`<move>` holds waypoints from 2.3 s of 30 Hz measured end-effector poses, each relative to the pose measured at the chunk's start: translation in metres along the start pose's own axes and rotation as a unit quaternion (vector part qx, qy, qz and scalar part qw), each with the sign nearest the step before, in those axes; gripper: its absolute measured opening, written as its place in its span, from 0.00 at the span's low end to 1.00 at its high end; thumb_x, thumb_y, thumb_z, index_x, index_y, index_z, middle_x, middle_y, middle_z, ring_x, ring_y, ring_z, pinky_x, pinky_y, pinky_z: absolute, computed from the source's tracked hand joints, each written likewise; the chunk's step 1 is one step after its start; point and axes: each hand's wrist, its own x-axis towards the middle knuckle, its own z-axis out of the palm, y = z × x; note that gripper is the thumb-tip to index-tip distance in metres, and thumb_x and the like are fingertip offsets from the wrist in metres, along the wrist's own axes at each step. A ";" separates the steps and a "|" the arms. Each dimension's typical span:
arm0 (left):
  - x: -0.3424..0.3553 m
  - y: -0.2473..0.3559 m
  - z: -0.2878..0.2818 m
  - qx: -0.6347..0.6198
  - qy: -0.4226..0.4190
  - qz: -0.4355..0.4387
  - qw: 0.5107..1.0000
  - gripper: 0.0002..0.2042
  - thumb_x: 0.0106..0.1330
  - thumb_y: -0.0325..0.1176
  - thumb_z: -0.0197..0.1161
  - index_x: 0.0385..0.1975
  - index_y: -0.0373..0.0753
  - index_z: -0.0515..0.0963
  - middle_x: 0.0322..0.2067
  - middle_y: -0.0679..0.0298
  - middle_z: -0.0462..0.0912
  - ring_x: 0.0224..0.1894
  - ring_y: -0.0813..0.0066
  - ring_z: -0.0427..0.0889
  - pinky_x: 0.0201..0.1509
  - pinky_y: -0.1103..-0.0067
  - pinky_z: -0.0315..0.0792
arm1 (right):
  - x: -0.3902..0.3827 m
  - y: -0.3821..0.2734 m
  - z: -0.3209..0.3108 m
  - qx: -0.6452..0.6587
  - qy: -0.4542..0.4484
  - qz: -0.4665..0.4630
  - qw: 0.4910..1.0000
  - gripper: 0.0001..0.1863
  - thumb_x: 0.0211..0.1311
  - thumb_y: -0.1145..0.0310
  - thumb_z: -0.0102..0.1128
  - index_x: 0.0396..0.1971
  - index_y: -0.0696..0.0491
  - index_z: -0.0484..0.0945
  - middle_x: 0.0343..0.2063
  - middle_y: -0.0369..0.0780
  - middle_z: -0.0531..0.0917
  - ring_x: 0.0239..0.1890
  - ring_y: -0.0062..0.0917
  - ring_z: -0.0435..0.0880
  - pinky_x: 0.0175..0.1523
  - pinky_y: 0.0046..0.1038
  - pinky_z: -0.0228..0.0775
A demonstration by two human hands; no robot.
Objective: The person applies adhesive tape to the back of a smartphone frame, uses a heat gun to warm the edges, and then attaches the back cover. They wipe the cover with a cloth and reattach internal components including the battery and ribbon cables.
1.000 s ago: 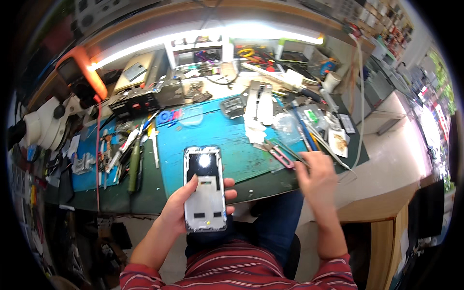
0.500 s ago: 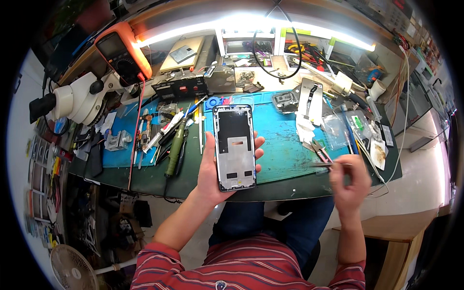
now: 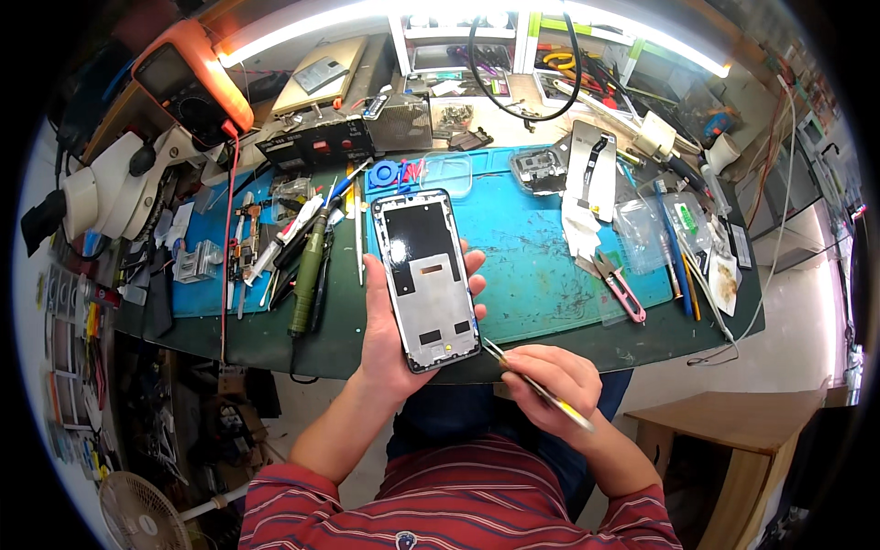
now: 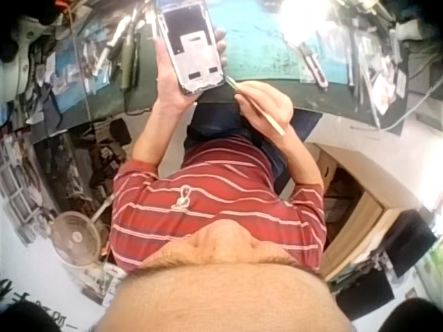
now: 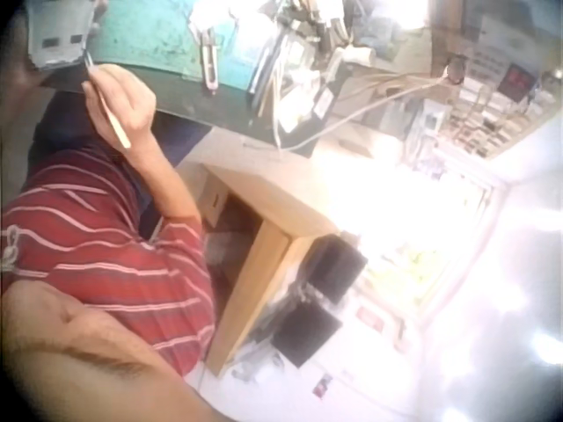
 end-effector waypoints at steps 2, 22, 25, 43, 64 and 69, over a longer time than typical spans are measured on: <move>-0.001 -0.001 0.001 -0.010 -0.003 -0.002 1.000 0.46 0.70 0.74 0.37 0.72 0.35 0.60 0.66 0.52 0.71 0.61 0.62 0.77 0.64 0.63 0.75 | -0.002 0.000 0.000 -0.016 0.005 -0.026 1.000 0.15 0.53 0.77 0.74 0.42 0.58 0.84 0.35 0.44 0.88 0.34 0.34 0.89 0.38 0.28 0.82; 0.000 -0.001 0.001 0.006 0.008 -0.001 1.000 0.47 0.70 0.74 0.34 0.72 0.36 0.59 0.66 0.51 0.70 0.61 0.63 0.77 0.64 0.65 0.75 | 0.001 0.006 0.006 -0.036 -0.011 -0.060 0.998 0.15 0.51 0.78 0.74 0.41 0.58 0.86 0.37 0.45 0.89 0.34 0.32 0.90 0.35 0.25 0.81; 0.001 -0.001 0.002 0.004 0.007 -0.003 1.000 0.46 0.70 0.74 0.34 0.72 0.36 0.59 0.66 0.51 0.70 0.61 0.63 0.77 0.63 0.65 0.75 | 0.001 0.006 0.006 -0.029 -0.005 -0.062 0.998 0.15 0.51 0.78 0.74 0.41 0.59 0.85 0.36 0.46 0.89 0.34 0.32 0.90 0.35 0.26 0.82; 0.000 -0.001 0.001 0.004 0.010 -0.006 1.000 0.47 0.70 0.74 0.34 0.72 0.35 0.59 0.67 0.51 0.69 0.61 0.62 0.77 0.64 0.64 0.75 | -0.002 0.008 0.006 -0.035 0.003 -0.063 0.997 0.17 0.52 0.75 0.76 0.44 0.57 0.85 0.38 0.43 0.89 0.32 0.28 0.89 0.33 0.24 0.81; 0.000 0.000 0.001 0.023 -0.005 -0.017 1.000 0.48 0.69 0.75 0.33 0.73 0.35 0.57 0.67 0.51 0.69 0.62 0.62 0.76 0.65 0.65 0.74 | 0.000 0.007 0.006 -0.031 -0.001 -0.061 0.998 0.17 0.53 0.76 0.75 0.44 0.57 0.85 0.39 0.44 0.89 0.34 0.29 0.90 0.33 0.24 0.82; -0.001 -0.002 0.004 0.037 0.026 -0.028 0.999 0.48 0.69 0.75 0.33 0.73 0.34 0.57 0.67 0.51 0.69 0.64 0.60 0.75 0.67 0.64 0.73 | 0.002 0.002 0.003 -0.015 0.027 -0.021 0.999 0.13 0.55 0.79 0.72 0.42 0.61 0.84 0.38 0.48 0.88 0.37 0.35 0.90 0.40 0.28 0.83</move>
